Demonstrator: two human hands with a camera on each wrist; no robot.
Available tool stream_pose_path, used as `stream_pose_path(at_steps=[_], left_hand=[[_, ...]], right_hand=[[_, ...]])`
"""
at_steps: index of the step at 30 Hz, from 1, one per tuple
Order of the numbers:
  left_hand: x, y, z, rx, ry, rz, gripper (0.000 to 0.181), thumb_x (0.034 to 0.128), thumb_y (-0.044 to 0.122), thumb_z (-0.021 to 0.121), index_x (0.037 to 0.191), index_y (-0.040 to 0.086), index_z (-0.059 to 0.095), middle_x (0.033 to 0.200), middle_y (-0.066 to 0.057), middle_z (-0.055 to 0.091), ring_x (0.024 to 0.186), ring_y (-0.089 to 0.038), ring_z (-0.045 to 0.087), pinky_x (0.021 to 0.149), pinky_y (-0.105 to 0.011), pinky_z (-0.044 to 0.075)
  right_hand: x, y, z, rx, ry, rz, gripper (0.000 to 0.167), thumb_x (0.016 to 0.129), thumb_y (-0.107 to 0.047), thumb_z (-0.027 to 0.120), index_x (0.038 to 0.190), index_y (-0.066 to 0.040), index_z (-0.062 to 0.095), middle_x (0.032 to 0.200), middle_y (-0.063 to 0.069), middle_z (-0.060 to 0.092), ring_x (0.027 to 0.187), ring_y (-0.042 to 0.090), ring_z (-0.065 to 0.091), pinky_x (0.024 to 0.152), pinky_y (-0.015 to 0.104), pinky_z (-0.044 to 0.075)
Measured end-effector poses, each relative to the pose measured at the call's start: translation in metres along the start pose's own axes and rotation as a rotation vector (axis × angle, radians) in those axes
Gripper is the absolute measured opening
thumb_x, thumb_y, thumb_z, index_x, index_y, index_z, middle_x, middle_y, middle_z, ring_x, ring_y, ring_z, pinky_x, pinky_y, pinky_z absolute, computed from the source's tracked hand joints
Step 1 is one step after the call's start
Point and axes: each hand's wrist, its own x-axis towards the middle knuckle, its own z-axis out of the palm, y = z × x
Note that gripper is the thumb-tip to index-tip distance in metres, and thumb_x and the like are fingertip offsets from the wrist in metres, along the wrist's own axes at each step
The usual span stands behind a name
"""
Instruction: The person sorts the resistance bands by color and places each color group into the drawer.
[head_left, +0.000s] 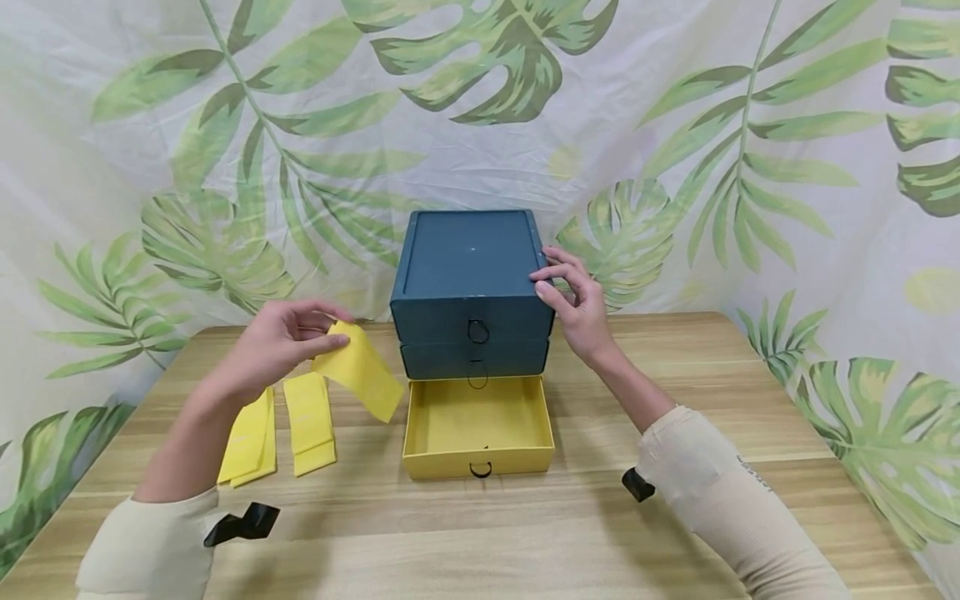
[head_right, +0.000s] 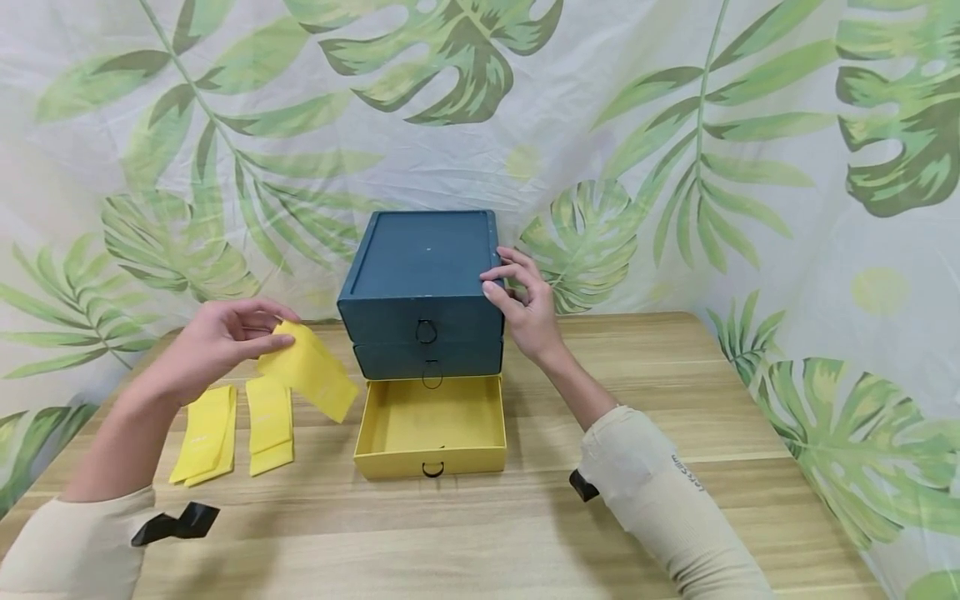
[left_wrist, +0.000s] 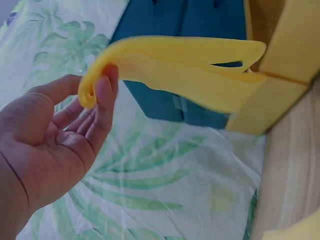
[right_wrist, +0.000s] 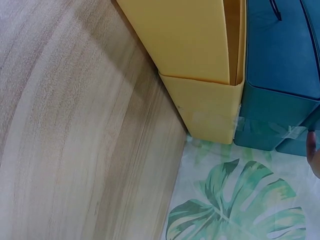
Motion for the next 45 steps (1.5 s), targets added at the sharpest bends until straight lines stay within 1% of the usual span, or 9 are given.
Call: stream_pose_path(at_steps=[7,11,14,18,25,29,38,41,45], left_hand=[[-0.006,0.015,0.004,-0.368,-0.095,0.067,0.02,0.0963,-0.008,0.065,0.106,0.008,0.071,0.087,-0.005,0.077,0.071,-0.012,0.07,0.064,-0.024,0.055],[-0.007,0.023,0.015,-0.464,-0.165,0.124,0.023,0.0977,-0.011,0.06,0.107,0.008,0.068,0.089,-0.006,0.077,0.073,-0.012,0.07,0.066,-0.025,0.056],[-0.007,0.03,0.029,-0.484,-0.182,0.156,0.024,0.0979,-0.011,0.059,0.107,0.009,0.068,0.091,-0.005,0.077,0.075,-0.013,0.071,0.068,-0.026,0.058],[-0.002,0.039,0.055,-0.449,-0.148,0.148,0.02,0.0966,-0.008,0.064,0.107,0.009,0.07,0.092,-0.004,0.075,0.077,-0.013,0.071,0.071,-0.026,0.058],[0.011,0.052,0.1,-0.372,-0.078,0.086,0.019,0.0951,-0.006,0.068,0.113,-0.009,0.065,0.091,-0.004,0.073,0.075,-0.012,0.067,0.072,-0.025,0.055],[0.019,0.054,0.12,-0.327,-0.056,0.092,0.02,0.0946,-0.005,0.069,0.114,-0.009,0.066,0.093,-0.009,0.073,0.074,-0.014,0.068,0.07,-0.024,0.055],[0.035,0.047,0.164,-0.042,-0.073,0.186,0.014,0.0929,0.0,0.074,0.106,0.0,0.07,0.084,-0.006,0.07,0.067,-0.012,0.062,0.069,-0.025,0.055],[0.041,0.044,0.176,-0.028,-0.101,0.17,0.014,0.0937,0.001,0.073,0.107,0.0,0.071,0.084,-0.007,0.072,0.068,-0.011,0.064,0.071,-0.026,0.056],[0.046,0.043,0.186,-0.092,-0.146,0.108,0.015,0.0951,0.002,0.072,0.11,-0.001,0.07,0.091,-0.011,0.074,0.077,-0.014,0.07,0.077,-0.029,0.059]], right_hand=[[0.0,0.002,0.0,-0.018,0.006,-0.013,0.021,0.099,-0.001,0.059,0.108,0.017,0.065,0.152,0.027,0.046,0.147,0.029,0.039,0.095,0.022,0.051],[0.0,0.002,0.0,-0.02,0.004,-0.015,0.021,0.098,-0.002,0.059,0.108,0.016,0.065,0.152,0.027,0.046,0.146,0.029,0.04,0.095,0.022,0.051],[-0.001,0.003,0.0,-0.02,0.005,-0.012,0.021,0.099,-0.002,0.058,0.108,0.016,0.065,0.152,0.027,0.046,0.146,0.03,0.039,0.095,0.022,0.051],[-0.001,0.004,-0.001,-0.018,0.006,-0.01,0.021,0.099,-0.001,0.058,0.108,0.017,0.065,0.152,0.027,0.046,0.147,0.03,0.039,0.095,0.022,0.051],[0.0,0.003,0.0,-0.006,0.008,-0.005,0.02,0.099,0.0,0.057,0.108,0.017,0.064,0.152,0.027,0.047,0.147,0.031,0.039,0.095,0.022,0.051],[-0.001,0.002,0.0,-0.008,0.007,0.001,0.02,0.099,0.0,0.057,0.108,0.017,0.064,0.152,0.026,0.047,0.147,0.032,0.039,0.096,0.022,0.051],[-0.002,0.001,0.0,-0.018,-0.002,-0.007,0.022,0.099,-0.004,0.059,0.109,0.015,0.065,0.152,0.024,0.047,0.145,0.03,0.041,0.095,0.022,0.051],[-0.001,0.001,0.0,-0.012,-0.004,-0.018,0.024,0.098,-0.004,0.059,0.108,0.016,0.065,0.152,0.025,0.047,0.146,0.031,0.041,0.094,0.022,0.051],[-0.001,0.001,0.0,-0.01,-0.008,-0.028,0.025,0.097,-0.005,0.059,0.108,0.016,0.065,0.152,0.026,0.046,0.146,0.032,0.041,0.092,0.022,0.052]])
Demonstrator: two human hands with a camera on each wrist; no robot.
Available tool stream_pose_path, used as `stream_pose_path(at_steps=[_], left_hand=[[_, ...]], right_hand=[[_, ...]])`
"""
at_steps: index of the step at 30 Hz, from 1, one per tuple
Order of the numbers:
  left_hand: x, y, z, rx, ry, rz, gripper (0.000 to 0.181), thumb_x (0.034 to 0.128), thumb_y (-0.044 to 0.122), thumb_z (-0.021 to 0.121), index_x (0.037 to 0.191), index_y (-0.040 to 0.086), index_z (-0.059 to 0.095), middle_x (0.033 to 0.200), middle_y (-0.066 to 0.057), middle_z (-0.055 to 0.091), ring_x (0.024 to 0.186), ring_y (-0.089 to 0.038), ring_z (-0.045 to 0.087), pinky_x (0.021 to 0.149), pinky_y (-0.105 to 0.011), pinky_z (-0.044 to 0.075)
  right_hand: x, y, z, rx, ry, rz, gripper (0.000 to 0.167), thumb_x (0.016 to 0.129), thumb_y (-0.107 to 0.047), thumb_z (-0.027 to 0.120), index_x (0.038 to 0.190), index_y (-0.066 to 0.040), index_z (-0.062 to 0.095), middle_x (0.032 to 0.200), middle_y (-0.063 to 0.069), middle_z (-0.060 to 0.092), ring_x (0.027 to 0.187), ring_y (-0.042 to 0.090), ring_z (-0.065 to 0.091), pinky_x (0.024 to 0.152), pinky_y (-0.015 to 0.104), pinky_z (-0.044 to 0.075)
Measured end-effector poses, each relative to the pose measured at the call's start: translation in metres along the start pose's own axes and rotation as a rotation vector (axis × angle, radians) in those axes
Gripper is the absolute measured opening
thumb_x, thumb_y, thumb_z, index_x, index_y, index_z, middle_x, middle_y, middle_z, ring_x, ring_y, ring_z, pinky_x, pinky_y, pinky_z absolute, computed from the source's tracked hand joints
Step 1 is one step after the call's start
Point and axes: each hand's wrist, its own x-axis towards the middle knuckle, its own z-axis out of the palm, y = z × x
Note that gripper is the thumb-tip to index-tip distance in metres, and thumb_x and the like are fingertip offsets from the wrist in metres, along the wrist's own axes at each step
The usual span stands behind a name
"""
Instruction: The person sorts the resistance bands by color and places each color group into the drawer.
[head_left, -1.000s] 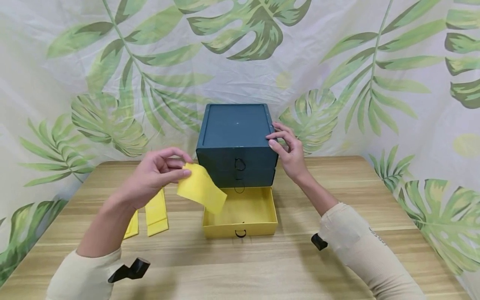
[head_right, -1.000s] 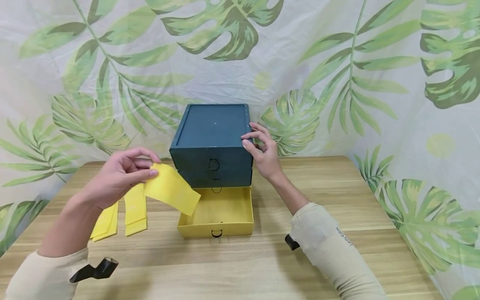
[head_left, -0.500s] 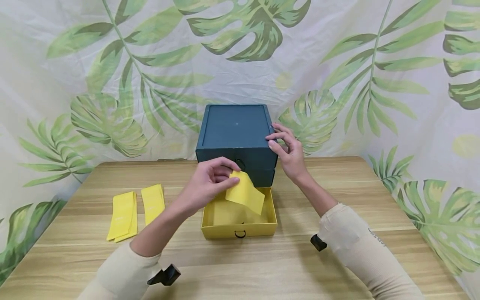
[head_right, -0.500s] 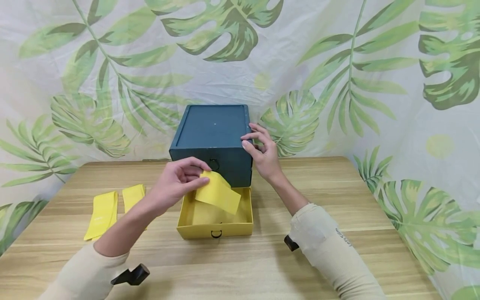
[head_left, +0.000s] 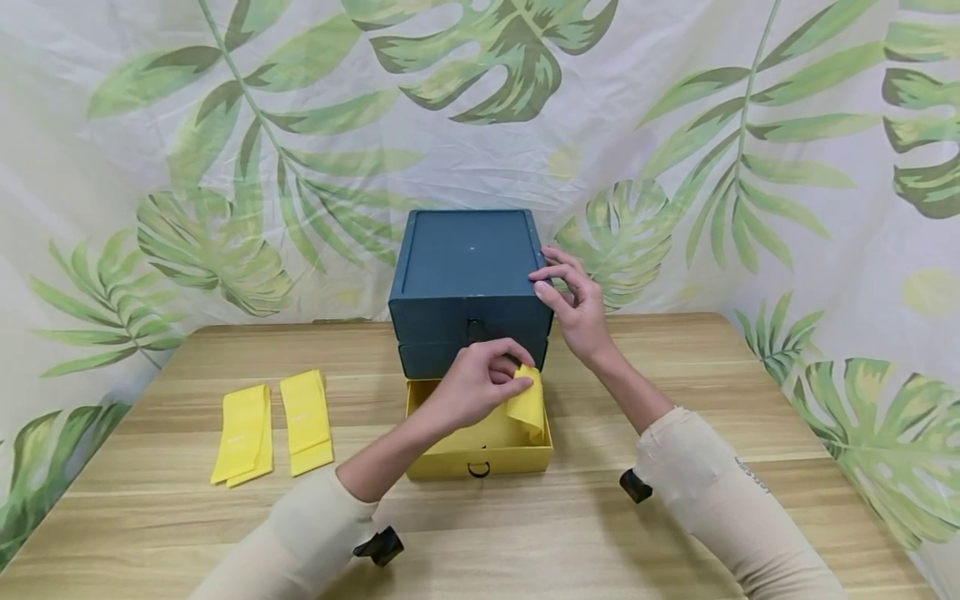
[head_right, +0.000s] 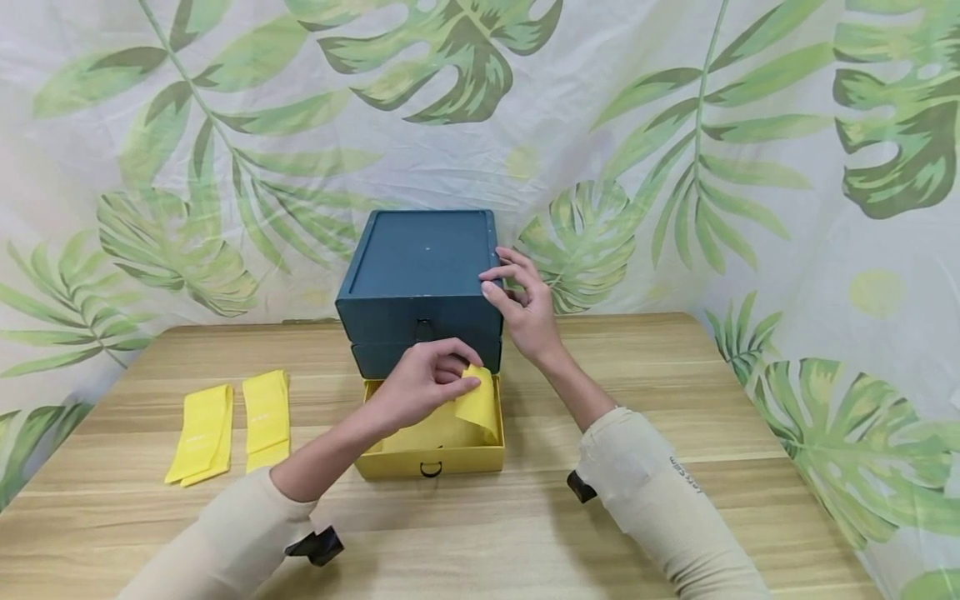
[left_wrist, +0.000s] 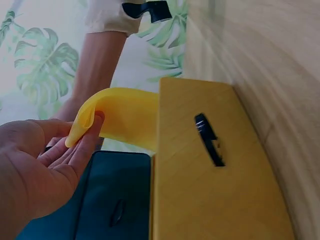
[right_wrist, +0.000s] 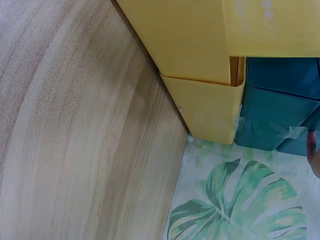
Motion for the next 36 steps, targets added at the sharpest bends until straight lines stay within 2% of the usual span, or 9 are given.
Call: stream_pose_path(at_steps=[3,6,12,17,23,30,36], left_hand=[[-0.004,-0.004,0.0,-0.047,-0.013,-0.039,0.016,0.0958,0.003,0.072,0.111,-0.002,0.07,0.095,-0.012,0.073,0.08,-0.016,0.071,0.079,-0.03,0.059],[-0.014,-0.013,-0.002,-0.069,-0.015,-0.077,0.016,0.0958,0.004,0.072,0.11,-0.001,0.07,0.094,-0.011,0.073,0.078,-0.015,0.07,0.076,-0.033,0.059],[-0.036,-0.035,-0.013,-0.06,0.009,-0.102,0.013,0.0937,0.001,0.073,0.106,-0.002,0.071,0.084,-0.008,0.071,0.069,-0.016,0.065,0.07,-0.039,0.06],[-0.044,-0.051,-0.024,-0.049,0.026,-0.128,0.012,0.0937,-0.002,0.072,0.105,-0.005,0.07,0.08,-0.008,0.068,0.065,-0.018,0.062,0.068,-0.036,0.06],[-0.044,-0.061,-0.033,0.039,0.04,-0.14,0.01,0.0939,-0.002,0.071,0.103,-0.005,0.071,0.085,-0.009,0.07,0.069,-0.015,0.062,0.068,-0.031,0.056],[-0.044,-0.062,-0.038,0.154,0.035,-0.169,0.011,0.0928,-0.002,0.072,0.103,-0.007,0.072,0.085,-0.008,0.07,0.072,-0.015,0.062,0.067,-0.03,0.053],[-0.045,-0.063,-0.039,0.319,0.039,-0.122,0.01,0.0909,-0.001,0.075,0.099,-0.005,0.074,0.085,-0.008,0.071,0.073,-0.015,0.064,0.069,-0.032,0.056]], right_hand=[[0.0,0.001,0.001,-0.002,-0.003,-0.001,0.026,0.098,-0.007,0.059,0.109,0.016,0.065,0.152,0.026,0.046,0.146,0.031,0.041,0.092,0.022,0.052],[0.0,0.001,0.001,-0.003,0.002,0.002,0.025,0.098,-0.006,0.058,0.108,0.016,0.065,0.152,0.026,0.047,0.146,0.03,0.041,0.092,0.022,0.052],[0.001,0.0,-0.001,-0.001,0.013,0.011,0.024,0.098,-0.004,0.058,0.108,0.016,0.065,0.153,0.025,0.047,0.145,0.031,0.041,0.094,0.022,0.051],[0.0,-0.001,-0.002,0.004,0.019,0.007,0.023,0.098,-0.003,0.058,0.108,0.017,0.065,0.153,0.026,0.045,0.146,0.031,0.04,0.094,0.022,0.051],[-0.001,0.0,-0.002,0.003,0.021,0.013,0.023,0.098,-0.003,0.058,0.108,0.017,0.064,0.153,0.026,0.046,0.147,0.03,0.039,0.095,0.022,0.05],[-0.002,0.001,0.0,0.01,0.018,0.027,0.023,0.099,-0.002,0.058,0.109,0.017,0.064,0.153,0.026,0.045,0.147,0.03,0.039,0.096,0.023,0.05],[-0.002,0.001,0.001,0.014,0.019,0.031,0.022,0.099,-0.002,0.057,0.109,0.017,0.064,0.153,0.026,0.046,0.147,0.03,0.039,0.096,0.022,0.05]])
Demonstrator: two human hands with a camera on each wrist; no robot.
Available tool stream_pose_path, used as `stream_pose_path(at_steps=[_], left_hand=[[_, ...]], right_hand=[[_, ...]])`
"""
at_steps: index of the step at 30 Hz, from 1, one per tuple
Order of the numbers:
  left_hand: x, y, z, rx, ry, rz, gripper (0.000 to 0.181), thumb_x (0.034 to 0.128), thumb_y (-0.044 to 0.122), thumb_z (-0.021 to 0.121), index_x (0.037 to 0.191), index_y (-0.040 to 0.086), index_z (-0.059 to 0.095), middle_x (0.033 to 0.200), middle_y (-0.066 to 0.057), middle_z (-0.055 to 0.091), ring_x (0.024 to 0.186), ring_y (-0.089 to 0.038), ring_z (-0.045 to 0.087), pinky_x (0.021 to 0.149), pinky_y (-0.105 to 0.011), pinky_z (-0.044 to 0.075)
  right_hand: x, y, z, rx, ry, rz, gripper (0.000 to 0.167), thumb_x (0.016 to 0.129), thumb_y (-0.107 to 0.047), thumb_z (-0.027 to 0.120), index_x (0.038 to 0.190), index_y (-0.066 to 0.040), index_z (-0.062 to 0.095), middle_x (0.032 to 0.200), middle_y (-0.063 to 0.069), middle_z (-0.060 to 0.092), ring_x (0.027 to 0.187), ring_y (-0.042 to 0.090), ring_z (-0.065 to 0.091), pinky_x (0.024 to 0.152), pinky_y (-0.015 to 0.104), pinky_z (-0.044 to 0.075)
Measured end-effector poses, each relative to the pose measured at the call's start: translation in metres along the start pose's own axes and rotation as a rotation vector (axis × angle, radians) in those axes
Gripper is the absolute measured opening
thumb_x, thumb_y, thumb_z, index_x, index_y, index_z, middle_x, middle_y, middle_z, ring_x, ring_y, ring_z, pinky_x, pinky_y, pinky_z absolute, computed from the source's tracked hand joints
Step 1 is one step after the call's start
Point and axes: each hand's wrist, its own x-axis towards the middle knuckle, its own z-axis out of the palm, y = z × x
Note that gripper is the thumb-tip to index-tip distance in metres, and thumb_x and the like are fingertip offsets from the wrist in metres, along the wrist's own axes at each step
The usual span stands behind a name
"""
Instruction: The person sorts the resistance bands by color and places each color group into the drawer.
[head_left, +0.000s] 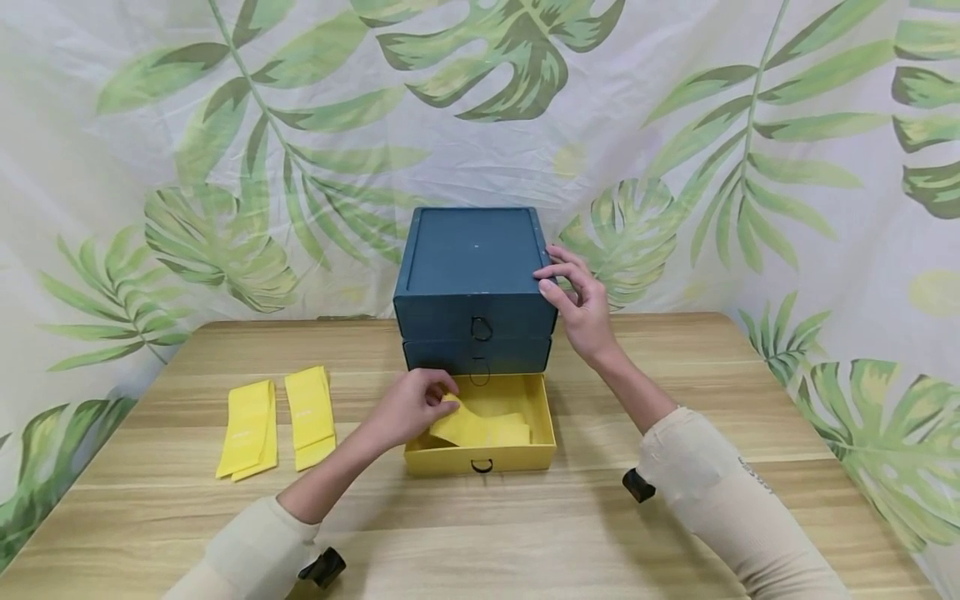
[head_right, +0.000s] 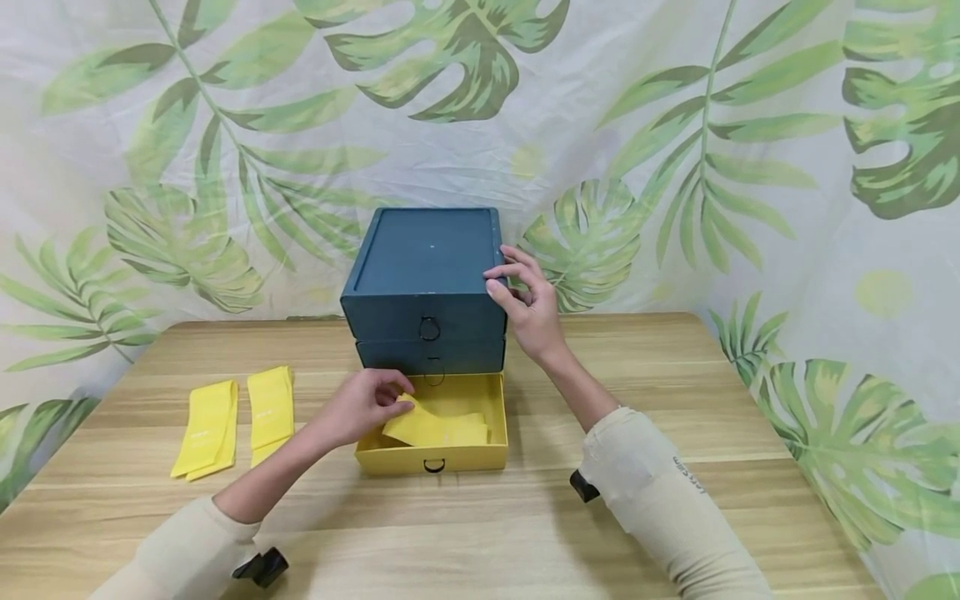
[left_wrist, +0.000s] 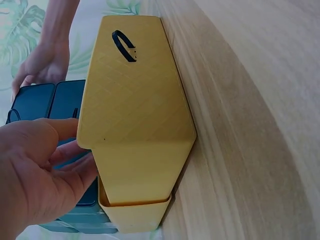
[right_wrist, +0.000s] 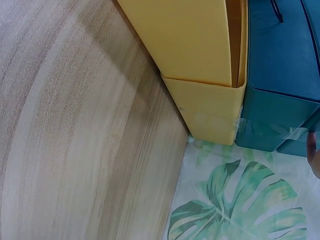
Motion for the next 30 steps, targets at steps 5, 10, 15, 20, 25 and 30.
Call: stream_pose_path(at_steps=[5,10,15,20,25,30], left_hand=[[-0.001,0.001,-0.001,0.125,0.019,0.022,0.007,0.0879,-0.005,0.076,0.094,-0.005,0.075,0.089,-0.013,0.074,0.077,-0.02,0.07,0.071,-0.035,0.059],[-0.003,-0.001,-0.007,0.127,0.03,0.054,0.008,0.0863,-0.011,0.074,0.094,-0.008,0.074,0.091,-0.017,0.074,0.081,-0.026,0.073,0.072,-0.037,0.061],[-0.006,-0.01,-0.023,0.041,0.014,0.093,0.008,0.0886,-0.006,0.075,0.096,-0.004,0.074,0.092,-0.013,0.074,0.082,-0.024,0.073,0.073,-0.034,0.06],[-0.012,-0.024,-0.05,-0.097,0.005,0.059,0.01,0.093,0.0,0.073,0.102,-0.004,0.074,0.095,-0.011,0.075,0.084,-0.028,0.072,0.073,-0.032,0.059],[-0.018,-0.045,-0.078,-0.1,0.102,-0.035,0.012,0.0965,0.002,0.07,0.103,-0.008,0.072,0.089,-0.016,0.074,0.077,-0.024,0.071,0.067,-0.031,0.059],[-0.022,-0.078,-0.1,0.012,0.179,-0.097,0.014,0.0979,0.004,0.069,0.104,-0.008,0.072,0.091,-0.019,0.073,0.08,-0.021,0.068,0.067,-0.028,0.055]], right_hand=[[0.001,0.0,0.001,-0.002,-0.004,-0.004,0.023,0.099,-0.003,0.058,0.109,0.017,0.065,0.153,0.025,0.046,0.147,0.028,0.039,0.096,0.022,0.05],[0.001,0.001,0.001,-0.003,-0.002,-0.004,0.023,0.099,-0.003,0.058,0.109,0.017,0.064,0.154,0.025,0.046,0.147,0.029,0.04,0.096,0.022,0.05],[0.0,0.001,0.001,-0.004,-0.002,0.0,0.023,0.099,-0.002,0.058,0.109,0.017,0.064,0.154,0.025,0.046,0.147,0.03,0.04,0.096,0.022,0.05],[0.0,0.0,0.001,-0.003,-0.006,-0.002,0.024,0.099,-0.003,0.058,0.11,0.017,0.064,0.154,0.025,0.046,0.147,0.03,0.04,0.096,0.023,0.05],[0.0,0.0,0.0,-0.003,-0.003,-0.014,0.025,0.099,-0.005,0.058,0.11,0.016,0.065,0.154,0.024,0.046,0.147,0.03,0.04,0.095,0.022,0.05],[0.0,0.002,-0.001,-0.008,-0.006,-0.022,0.027,0.099,-0.007,0.057,0.11,0.016,0.065,0.153,0.025,0.047,0.146,0.029,0.04,0.093,0.021,0.051]])
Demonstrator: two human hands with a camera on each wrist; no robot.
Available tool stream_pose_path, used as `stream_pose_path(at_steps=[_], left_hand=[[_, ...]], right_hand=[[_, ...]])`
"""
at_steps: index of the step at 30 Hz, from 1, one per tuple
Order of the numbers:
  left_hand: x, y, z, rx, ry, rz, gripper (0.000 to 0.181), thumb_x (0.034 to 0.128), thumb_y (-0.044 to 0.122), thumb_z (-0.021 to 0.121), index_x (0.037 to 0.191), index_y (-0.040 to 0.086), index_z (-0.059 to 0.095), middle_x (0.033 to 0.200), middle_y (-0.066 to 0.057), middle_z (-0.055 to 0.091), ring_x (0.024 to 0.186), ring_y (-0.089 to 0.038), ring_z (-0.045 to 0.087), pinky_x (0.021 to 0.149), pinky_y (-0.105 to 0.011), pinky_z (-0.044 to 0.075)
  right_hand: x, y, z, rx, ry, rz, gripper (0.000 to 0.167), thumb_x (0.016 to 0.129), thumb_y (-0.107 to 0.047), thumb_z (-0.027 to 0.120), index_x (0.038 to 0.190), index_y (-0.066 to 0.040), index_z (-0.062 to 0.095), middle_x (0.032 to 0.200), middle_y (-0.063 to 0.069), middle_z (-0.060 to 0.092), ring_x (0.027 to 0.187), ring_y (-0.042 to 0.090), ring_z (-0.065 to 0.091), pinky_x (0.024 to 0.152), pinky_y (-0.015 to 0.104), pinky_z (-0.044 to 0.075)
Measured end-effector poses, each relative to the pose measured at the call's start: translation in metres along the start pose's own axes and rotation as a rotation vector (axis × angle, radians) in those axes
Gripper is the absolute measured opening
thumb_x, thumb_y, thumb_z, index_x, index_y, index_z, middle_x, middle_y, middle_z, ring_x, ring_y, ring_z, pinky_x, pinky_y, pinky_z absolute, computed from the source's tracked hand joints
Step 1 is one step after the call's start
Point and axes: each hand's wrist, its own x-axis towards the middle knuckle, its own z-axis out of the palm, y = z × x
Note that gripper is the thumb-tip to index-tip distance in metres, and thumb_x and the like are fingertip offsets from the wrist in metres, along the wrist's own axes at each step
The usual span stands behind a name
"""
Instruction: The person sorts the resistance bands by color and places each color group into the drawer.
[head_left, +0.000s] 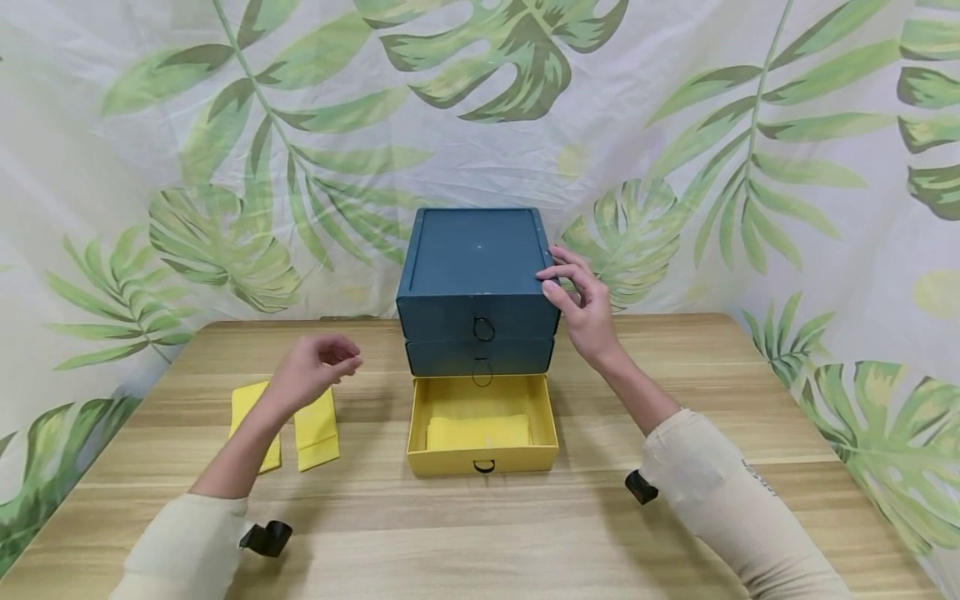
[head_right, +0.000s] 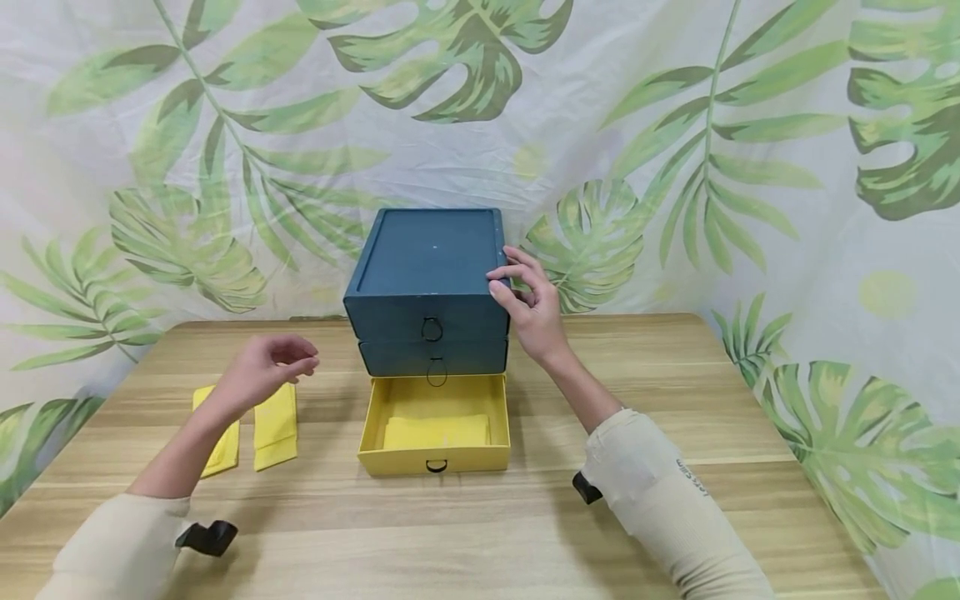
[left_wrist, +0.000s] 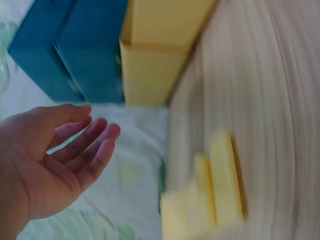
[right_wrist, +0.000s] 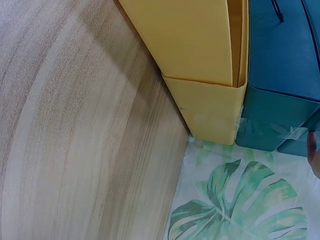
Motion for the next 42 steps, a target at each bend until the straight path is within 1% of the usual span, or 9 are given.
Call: stream_pose_path(at_steps=[7,12,15,17,19,23,27,35,42], left_hand=[[0.003,-0.048,-0.011,0.197,0.05,-0.02,0.023,0.0998,0.0,0.06,0.114,-0.017,0.068,0.111,-0.034,0.07,0.106,-0.052,0.065,0.086,-0.059,0.053],[0.004,-0.071,-0.009,0.332,0.052,-0.121,0.036,0.0981,-0.003,0.049,0.128,-0.02,0.059,0.121,-0.041,0.062,0.075,-0.039,0.062,0.067,-0.047,0.05],[0.005,-0.082,-0.01,0.373,0.016,-0.147,0.036,0.0969,-0.005,0.044,0.125,-0.02,0.06,0.119,-0.04,0.064,0.074,-0.038,0.061,0.067,-0.048,0.05],[0.006,-0.085,-0.011,0.381,0.006,-0.142,0.034,0.0965,-0.007,0.043,0.12,-0.018,0.065,0.119,-0.038,0.065,0.087,-0.041,0.064,0.074,-0.052,0.052],[0.007,-0.087,-0.012,0.39,0.006,-0.13,0.031,0.0959,-0.008,0.044,0.113,-0.016,0.069,0.117,-0.037,0.067,0.091,-0.042,0.064,0.076,-0.053,0.052],[0.008,-0.084,-0.016,0.399,-0.001,-0.109,0.027,0.0946,-0.009,0.048,0.105,-0.013,0.073,0.111,-0.035,0.069,0.083,-0.038,0.063,0.069,-0.048,0.051],[0.006,-0.079,-0.02,0.402,-0.054,-0.092,0.02,0.0898,-0.011,0.057,0.104,-0.016,0.07,0.096,-0.033,0.07,0.084,-0.041,0.066,0.069,-0.05,0.054],[0.0,-0.067,-0.022,0.4,-0.14,-0.135,0.014,0.0879,-0.012,0.067,0.1,-0.019,0.069,0.092,-0.028,0.068,0.085,-0.039,0.066,0.076,-0.052,0.055],[0.0,-0.062,-0.024,0.35,-0.109,-0.066,0.006,0.0852,-0.01,0.064,0.088,-0.012,0.068,0.076,-0.013,0.061,0.07,-0.025,0.055,0.063,-0.039,0.047]], right_hand=[[0.0,0.0,-0.001,-0.003,0.005,-0.005,0.027,0.099,-0.008,0.057,0.11,0.016,0.065,0.153,0.024,0.047,0.146,0.028,0.041,0.094,0.022,0.051],[0.0,-0.001,-0.001,-0.003,0.007,-0.003,0.024,0.099,-0.004,0.058,0.11,0.016,0.065,0.153,0.025,0.047,0.147,0.029,0.04,0.093,0.021,0.051],[0.001,-0.002,-0.001,-0.001,0.007,0.002,0.023,0.098,-0.003,0.058,0.11,0.016,0.065,0.153,0.025,0.046,0.147,0.03,0.04,0.092,0.021,0.05],[0.001,-0.003,-0.001,0.003,0.007,0.003,0.024,0.098,-0.003,0.058,0.11,0.016,0.065,0.153,0.026,0.046,0.147,0.031,0.04,0.091,0.021,0.05],[0.002,-0.003,-0.001,0.008,0.003,0.002,0.024,0.098,-0.004,0.058,0.11,0.017,0.065,0.153,0.027,0.046,0.147,0.031,0.04,0.092,0.021,0.05],[0.002,-0.003,-0.001,0.013,0.0,0.004,0.025,0.098,-0.004,0.058,0.11,0.017,0.064,0.152,0.028,0.045,0.147,0.031,0.04,0.095,0.022,0.05],[0.001,-0.003,-0.001,0.011,0.0,0.018,0.025,0.099,-0.004,0.058,0.111,0.016,0.065,0.153,0.026,0.046,0.147,0.03,0.04,0.095,0.023,0.05],[0.0,-0.002,0.0,0.011,0.0,0.024,0.023,0.098,-0.002,0.059,0.11,0.016,0.065,0.154,0.024,0.047,0.147,0.031,0.039,0.095,0.022,0.05],[0.0,-0.002,0.0,0.013,0.003,0.021,0.021,0.099,0.001,0.056,0.11,0.017,0.064,0.154,0.025,0.047,0.148,0.031,0.039,0.097,0.024,0.05]])
